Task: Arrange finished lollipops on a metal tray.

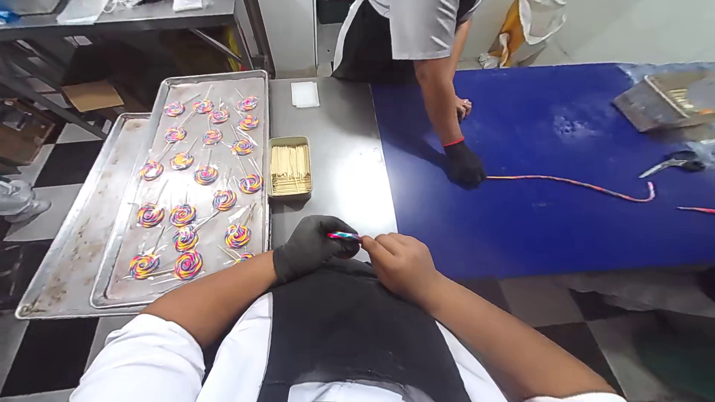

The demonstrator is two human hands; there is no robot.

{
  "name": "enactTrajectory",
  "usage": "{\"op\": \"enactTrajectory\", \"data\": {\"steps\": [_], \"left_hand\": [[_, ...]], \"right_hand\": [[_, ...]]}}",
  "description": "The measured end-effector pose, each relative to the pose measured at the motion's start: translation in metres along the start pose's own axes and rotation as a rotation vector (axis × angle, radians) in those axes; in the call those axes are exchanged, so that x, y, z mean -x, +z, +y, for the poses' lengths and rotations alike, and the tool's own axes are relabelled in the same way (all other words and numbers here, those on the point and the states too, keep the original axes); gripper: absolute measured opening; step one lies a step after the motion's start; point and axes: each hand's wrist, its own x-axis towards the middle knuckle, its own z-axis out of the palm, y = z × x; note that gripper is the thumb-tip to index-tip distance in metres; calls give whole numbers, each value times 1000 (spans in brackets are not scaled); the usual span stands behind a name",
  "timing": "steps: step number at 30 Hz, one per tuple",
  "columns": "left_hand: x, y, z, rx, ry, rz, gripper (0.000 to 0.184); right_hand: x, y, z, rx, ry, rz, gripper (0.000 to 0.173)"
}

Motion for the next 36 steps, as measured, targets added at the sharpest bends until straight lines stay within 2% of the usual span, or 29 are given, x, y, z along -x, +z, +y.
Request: {"op": "enactTrajectory", "data": {"steps": [1,3,6,8,9,12,14,16,18,22,25,30,33,35,36], "left_hand": [[-11,0,-7,-58,-104,-38,21],[-38,4,-54,-90,-267,-126,40],[-60,9,-118,-100,-405,-158,88],[-56,7,-129,-168,-419,-213,112],[-54,6,-129,-267,-398,-247,118],[-59,15,-120,-867,-240,-302,128],[-72,32,-123,-1070,-50,-348,125],[-90,51,-139,-1097,184,-398,118],[-103,60,-157,-1119,256,-465,115],[-99,52,-171,-1050,203,-438,116],[-109,50,-169,-1086,212,-511,115],[-188,41,-158,-1210,305,-546,74],[-240,9,-136,-1375,104,-466,71],[-249,-9,-126,-1453,-55,-350,73],[-243,-12,-125,-1468,-82,-289,73]], "right_hand": [[4,15,5,-47,93,-63,22],[18,50,22,-151,299,-287,24],[51,84,55,-127,579,-544,43],[96,91,69,-18,736,-563,56],[124,93,75,55,767,-521,61],[189,98,85,229,774,-390,73],[203,105,86,266,754,-308,73],[206,109,87,278,759,-275,71],[208,110,87,274,756,-248,72],[210,112,88,293,745,-189,69],[211,114,89,315,749,-160,67],[210,114,86,299,763,-186,67],[208,111,86,310,749,-184,67],[210,112,87,325,739,-158,67],[209,113,88,327,741,-142,67]]}}
